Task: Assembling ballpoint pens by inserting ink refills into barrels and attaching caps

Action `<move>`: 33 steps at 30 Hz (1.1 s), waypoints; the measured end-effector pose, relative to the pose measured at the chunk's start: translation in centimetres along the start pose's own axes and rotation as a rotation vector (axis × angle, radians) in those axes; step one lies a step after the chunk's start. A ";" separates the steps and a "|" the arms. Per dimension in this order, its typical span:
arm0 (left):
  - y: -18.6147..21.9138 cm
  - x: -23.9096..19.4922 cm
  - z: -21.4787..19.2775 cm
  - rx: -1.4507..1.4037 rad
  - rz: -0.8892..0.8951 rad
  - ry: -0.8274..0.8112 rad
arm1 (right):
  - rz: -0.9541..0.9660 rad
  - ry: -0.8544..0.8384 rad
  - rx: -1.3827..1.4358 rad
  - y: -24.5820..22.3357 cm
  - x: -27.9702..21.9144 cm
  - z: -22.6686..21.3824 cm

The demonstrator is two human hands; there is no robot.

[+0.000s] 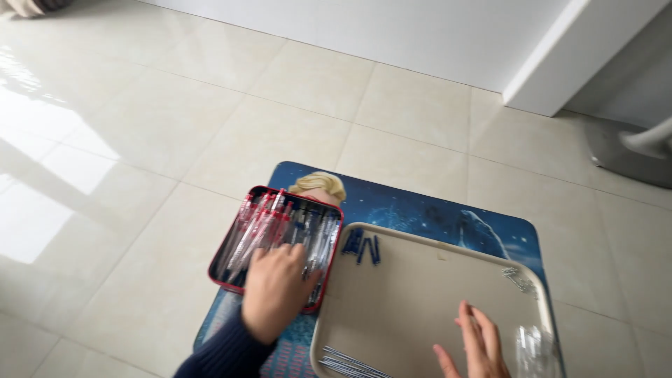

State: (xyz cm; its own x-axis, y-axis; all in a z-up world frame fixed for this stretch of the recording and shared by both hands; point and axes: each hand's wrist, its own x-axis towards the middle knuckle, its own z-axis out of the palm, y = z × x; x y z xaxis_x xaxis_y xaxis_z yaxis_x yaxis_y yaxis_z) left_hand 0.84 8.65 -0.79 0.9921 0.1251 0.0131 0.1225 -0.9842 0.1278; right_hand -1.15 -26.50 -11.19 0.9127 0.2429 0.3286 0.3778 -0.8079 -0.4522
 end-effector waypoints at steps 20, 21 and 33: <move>-0.3 3.9 3.6 0.122 -0.010 0.302 | 0.023 -0.072 -0.005 -1.5 0.2 1.0; -0.1 4.1 3.4 0.090 -0.024 0.248 | 0.010 -0.056 -0.006 -1.5 0.1 1.0; 0.1 6.0 3.9 -0.093 -0.052 0.058 | -0.010 -0.038 0.039 -1.9 0.2 1.0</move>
State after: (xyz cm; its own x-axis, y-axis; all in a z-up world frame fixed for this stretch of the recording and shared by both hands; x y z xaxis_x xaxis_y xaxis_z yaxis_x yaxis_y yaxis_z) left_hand 6.87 8.82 -4.52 0.9807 0.1855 0.0614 0.1679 -0.9607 0.2210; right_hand -1.47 -24.36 -11.12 0.9139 0.2712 0.3020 0.3918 -0.7839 -0.4817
